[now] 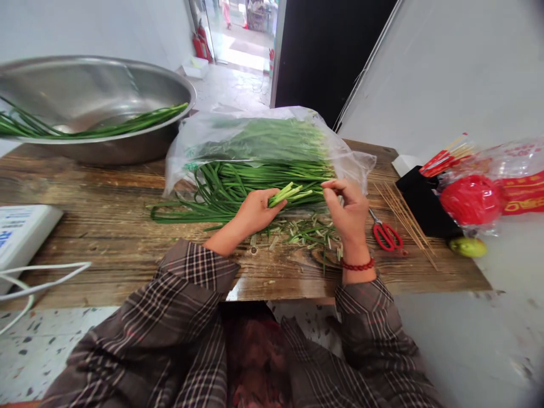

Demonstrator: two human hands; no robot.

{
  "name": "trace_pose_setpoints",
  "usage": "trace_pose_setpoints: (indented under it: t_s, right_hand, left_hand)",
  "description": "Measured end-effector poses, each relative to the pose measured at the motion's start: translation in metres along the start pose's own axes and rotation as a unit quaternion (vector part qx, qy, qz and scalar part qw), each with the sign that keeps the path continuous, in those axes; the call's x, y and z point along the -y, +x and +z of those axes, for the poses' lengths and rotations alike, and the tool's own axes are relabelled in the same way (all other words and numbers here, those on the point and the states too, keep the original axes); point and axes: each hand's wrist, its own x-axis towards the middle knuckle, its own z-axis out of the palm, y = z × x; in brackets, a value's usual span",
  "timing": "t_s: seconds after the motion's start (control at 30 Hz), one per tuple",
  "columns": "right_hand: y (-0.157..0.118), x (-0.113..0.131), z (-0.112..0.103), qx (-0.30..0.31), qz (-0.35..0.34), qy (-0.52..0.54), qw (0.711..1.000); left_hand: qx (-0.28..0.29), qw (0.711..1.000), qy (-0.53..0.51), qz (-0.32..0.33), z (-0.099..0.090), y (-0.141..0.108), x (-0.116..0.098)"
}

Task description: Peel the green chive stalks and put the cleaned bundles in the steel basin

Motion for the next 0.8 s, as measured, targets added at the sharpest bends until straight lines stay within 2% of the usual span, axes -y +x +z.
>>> trace_pose_setpoints:
  t_s: [0.13,0.2,0.3,0.43,0.53,0.6,0.7,0.8]
  right_hand:
    - [-0.001,0.006,0.003,0.088,-0.108,-0.081,0.987]
    - [-0.003,0.003,0.006,0.138,-0.122,-0.121,0.975]
    - [-0.007,-0.002,0.012,0.194,-0.098,-0.146,0.965]
    - [-0.013,-0.001,0.023,0.143,-0.019,-0.064,0.987]
    - [-0.017,0.002,0.032,0.103,0.063,0.007,0.993]
    - [-0.019,0.001,0.038,0.091,0.129,0.063,0.985]
    - [-0.02,0.0,0.044,0.065,0.225,0.16,0.959]
    - [-0.018,-0.003,0.045,0.015,0.254,0.218,0.942]
  left_hand:
    - [0.001,1.0,0.017,-0.001,0.001,-0.002,-0.001]
    - [0.001,1.0,0.018,0.005,0.002,-0.002,0.0]
    - [-0.001,0.999,0.026,0.019,0.003,-0.002,0.003]
    - [-0.016,0.998,0.053,0.028,0.004,-0.002,0.003]
    - [-0.017,0.995,0.088,0.045,0.004,-0.003,0.001]
    - [-0.01,0.99,0.12,0.066,0.004,-0.005,-0.002]
    - [-0.002,0.983,0.157,0.093,0.005,-0.006,-0.005]
    - [-0.004,0.985,0.148,0.086,0.007,-0.005,-0.003]
